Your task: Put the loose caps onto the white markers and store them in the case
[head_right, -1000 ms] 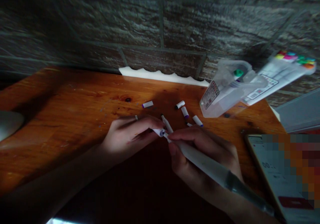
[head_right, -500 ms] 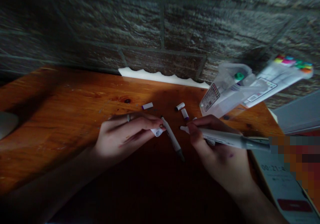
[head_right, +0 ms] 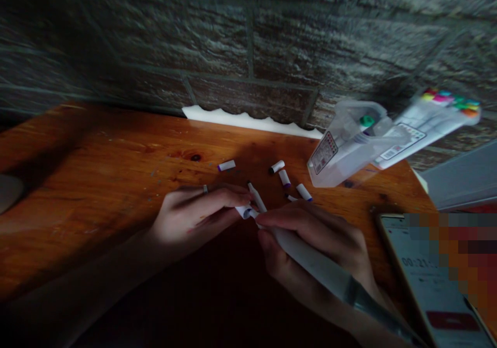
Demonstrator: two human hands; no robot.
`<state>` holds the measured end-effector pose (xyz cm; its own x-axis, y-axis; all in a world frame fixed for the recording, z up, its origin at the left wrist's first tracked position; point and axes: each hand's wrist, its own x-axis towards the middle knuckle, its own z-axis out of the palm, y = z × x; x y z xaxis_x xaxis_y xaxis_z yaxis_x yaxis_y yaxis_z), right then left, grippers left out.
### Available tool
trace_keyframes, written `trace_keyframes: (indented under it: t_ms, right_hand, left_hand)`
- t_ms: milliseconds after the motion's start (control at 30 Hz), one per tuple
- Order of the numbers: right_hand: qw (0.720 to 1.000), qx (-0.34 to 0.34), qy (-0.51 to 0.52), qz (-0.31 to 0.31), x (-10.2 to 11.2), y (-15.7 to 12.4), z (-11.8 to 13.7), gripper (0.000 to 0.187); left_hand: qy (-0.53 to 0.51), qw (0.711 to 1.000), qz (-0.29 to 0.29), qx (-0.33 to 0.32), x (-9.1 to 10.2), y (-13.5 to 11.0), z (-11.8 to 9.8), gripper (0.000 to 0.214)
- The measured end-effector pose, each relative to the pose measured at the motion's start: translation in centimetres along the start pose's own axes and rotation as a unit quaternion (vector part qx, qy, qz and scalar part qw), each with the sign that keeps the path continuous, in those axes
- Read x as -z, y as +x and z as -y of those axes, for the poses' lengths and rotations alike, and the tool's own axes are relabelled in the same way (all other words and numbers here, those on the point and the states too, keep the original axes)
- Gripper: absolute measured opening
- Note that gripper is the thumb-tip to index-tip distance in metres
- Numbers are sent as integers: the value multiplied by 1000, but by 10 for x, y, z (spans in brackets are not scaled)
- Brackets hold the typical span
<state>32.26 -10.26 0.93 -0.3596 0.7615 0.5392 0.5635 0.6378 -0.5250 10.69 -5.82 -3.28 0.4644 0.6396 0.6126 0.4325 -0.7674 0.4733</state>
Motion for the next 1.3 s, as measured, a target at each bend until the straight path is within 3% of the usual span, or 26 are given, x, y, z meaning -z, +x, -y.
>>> trace_keyframes:
  t_ms: [133,233,333,433,567,667,867,1000,1133,1300]
  right_hand:
    - [1000,24,1,14,-3,0,-3,20]
    - [998,31,-47,9,1,-2,-6,10]
    - [993,15,-119,-3,9,-2,-11,5]
    - [991,-32,-124,-47,14,-3,-15,5]
    - [993,-74,-67,-69,12,-5,-11,2]
    - [995,-63,-41,-69,8,-4,-5,5]
    - [1000,-10,-12,-24,2,0,-2,14]
    - [1000,-11,21,19,1,2,-3,19]
    - [999,-14,9,32,1,5,0,12]
    - [998,-13,-55,2,5,2,-4,8]
  left_hand:
    - [8,1000,21,6,-5,-2,1,8]
    - [-1,999,35,11,-7,-1,1,6]
    - [-16,999,-34,36,-6,4,0,3]
    - [-26,996,-78,43,-4,7,-1,4]
    - [-24,997,-62,41,-3,6,-3,3]
    - [-21,997,-57,37,-4,6,-3,5]
    - [-13,1000,-22,13,-4,4,-2,7]
    - [-4,1000,-9,13,-5,2,-3,7]
    - [-14,1000,2,-9,-10,-2,-1,7]
    - [-28,1000,-7,-3,-16,0,-1,6]
